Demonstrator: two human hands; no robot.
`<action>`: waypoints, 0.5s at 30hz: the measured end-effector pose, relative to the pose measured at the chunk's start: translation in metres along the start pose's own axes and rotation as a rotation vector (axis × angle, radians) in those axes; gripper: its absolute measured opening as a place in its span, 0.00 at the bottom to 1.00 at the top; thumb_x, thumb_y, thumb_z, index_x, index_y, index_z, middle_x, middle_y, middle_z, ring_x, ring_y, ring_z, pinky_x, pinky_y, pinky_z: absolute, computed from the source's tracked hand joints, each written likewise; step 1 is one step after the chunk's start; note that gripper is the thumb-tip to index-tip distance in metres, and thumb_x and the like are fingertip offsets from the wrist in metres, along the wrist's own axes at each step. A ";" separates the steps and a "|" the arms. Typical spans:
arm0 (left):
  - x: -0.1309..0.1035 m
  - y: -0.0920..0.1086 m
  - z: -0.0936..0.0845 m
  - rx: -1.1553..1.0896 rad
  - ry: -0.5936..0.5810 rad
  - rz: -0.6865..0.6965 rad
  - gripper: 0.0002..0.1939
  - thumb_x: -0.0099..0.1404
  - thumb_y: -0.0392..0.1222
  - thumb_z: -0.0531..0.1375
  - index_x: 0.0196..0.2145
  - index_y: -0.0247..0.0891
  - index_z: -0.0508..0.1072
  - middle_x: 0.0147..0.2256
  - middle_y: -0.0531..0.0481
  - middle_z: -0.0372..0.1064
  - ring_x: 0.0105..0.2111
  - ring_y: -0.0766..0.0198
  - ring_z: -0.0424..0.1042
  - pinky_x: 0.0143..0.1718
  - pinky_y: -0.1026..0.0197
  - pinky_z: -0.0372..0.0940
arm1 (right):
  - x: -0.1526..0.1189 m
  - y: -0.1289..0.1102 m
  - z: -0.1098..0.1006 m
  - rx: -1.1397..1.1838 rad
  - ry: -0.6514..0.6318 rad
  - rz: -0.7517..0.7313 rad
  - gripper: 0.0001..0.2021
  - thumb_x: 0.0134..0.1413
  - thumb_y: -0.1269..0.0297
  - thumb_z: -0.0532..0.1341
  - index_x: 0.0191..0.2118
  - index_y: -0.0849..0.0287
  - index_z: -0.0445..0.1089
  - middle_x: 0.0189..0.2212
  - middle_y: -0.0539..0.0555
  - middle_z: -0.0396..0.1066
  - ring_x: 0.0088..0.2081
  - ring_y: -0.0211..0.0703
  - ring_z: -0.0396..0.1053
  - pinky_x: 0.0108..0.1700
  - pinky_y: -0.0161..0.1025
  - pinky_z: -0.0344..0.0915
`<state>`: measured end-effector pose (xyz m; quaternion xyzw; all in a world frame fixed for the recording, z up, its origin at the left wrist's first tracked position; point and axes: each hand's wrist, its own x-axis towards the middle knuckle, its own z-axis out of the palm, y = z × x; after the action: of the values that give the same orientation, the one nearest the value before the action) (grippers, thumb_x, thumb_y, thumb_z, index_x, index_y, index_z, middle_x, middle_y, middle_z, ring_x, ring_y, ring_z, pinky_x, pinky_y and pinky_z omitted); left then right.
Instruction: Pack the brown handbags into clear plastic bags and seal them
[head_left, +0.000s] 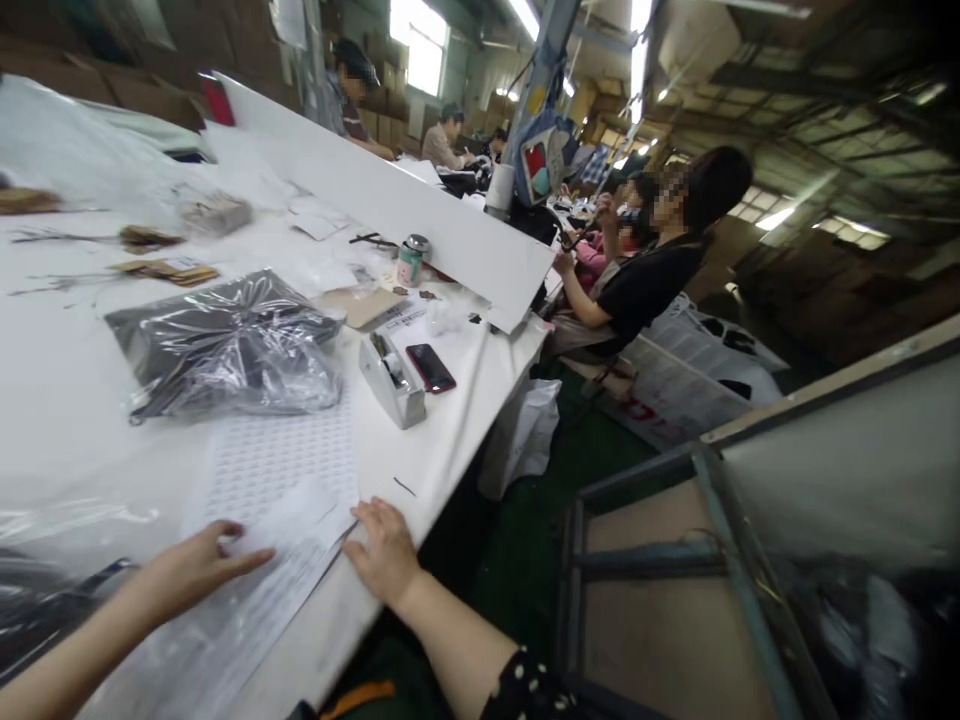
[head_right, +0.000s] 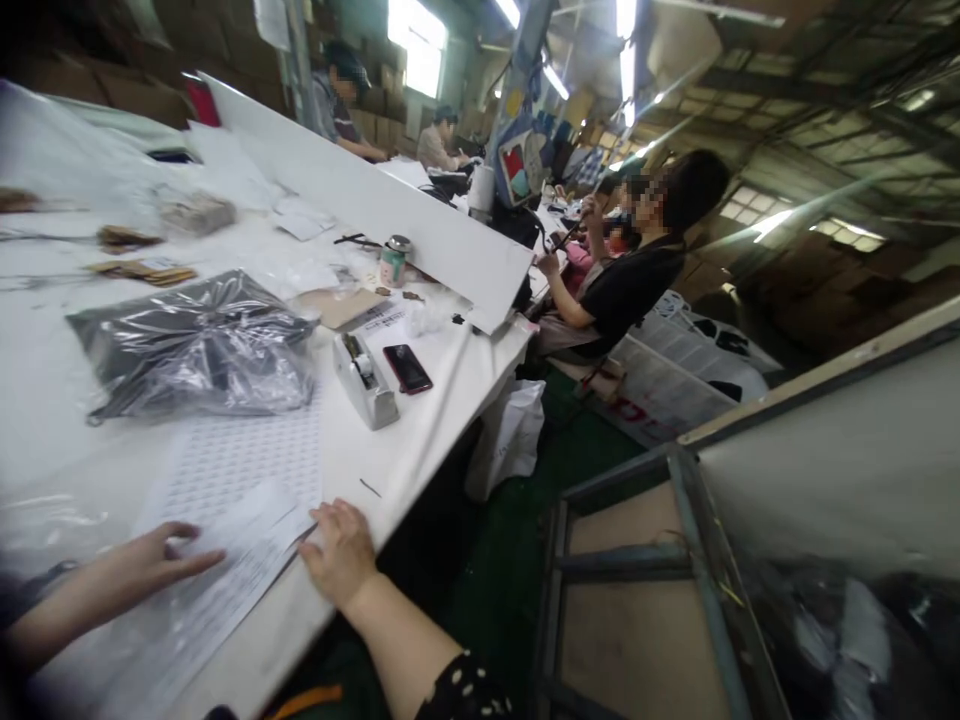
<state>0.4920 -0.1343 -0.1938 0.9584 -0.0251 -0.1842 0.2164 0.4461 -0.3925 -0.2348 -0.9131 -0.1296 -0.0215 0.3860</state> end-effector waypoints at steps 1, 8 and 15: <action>-0.001 0.004 -0.002 0.019 -0.075 -0.031 0.31 0.53 0.64 0.53 0.39 0.31 0.70 0.29 0.45 0.74 0.30 0.52 0.73 0.35 0.57 0.64 | -0.001 0.001 -0.001 0.006 0.000 0.005 0.22 0.50 0.66 0.61 0.53 0.63 0.63 0.51 0.57 0.67 0.57 0.48 0.58 0.61 0.46 0.52; 0.000 0.028 -0.005 0.015 -0.188 -0.035 0.34 0.45 0.57 0.61 0.45 0.29 0.68 0.40 0.36 0.71 0.41 0.47 0.70 0.43 0.55 0.60 | 0.000 0.002 0.004 0.023 0.031 0.016 0.22 0.49 0.65 0.61 0.53 0.60 0.64 0.51 0.56 0.68 0.58 0.50 0.56 0.60 0.48 0.54; -0.004 0.049 -0.010 -0.161 -0.357 0.032 0.16 0.48 0.52 0.60 0.27 0.35 0.73 0.28 0.47 0.72 0.33 0.51 0.71 0.32 0.60 0.60 | -0.004 0.000 -0.005 0.071 0.051 -0.039 0.20 0.47 0.77 0.55 0.47 0.60 0.69 0.52 0.57 0.65 0.58 0.47 0.55 0.61 0.48 0.53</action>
<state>0.4934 -0.1742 -0.1630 0.8896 -0.0634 -0.3495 0.2872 0.4425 -0.3972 -0.2319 -0.8953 -0.1383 -0.0475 0.4208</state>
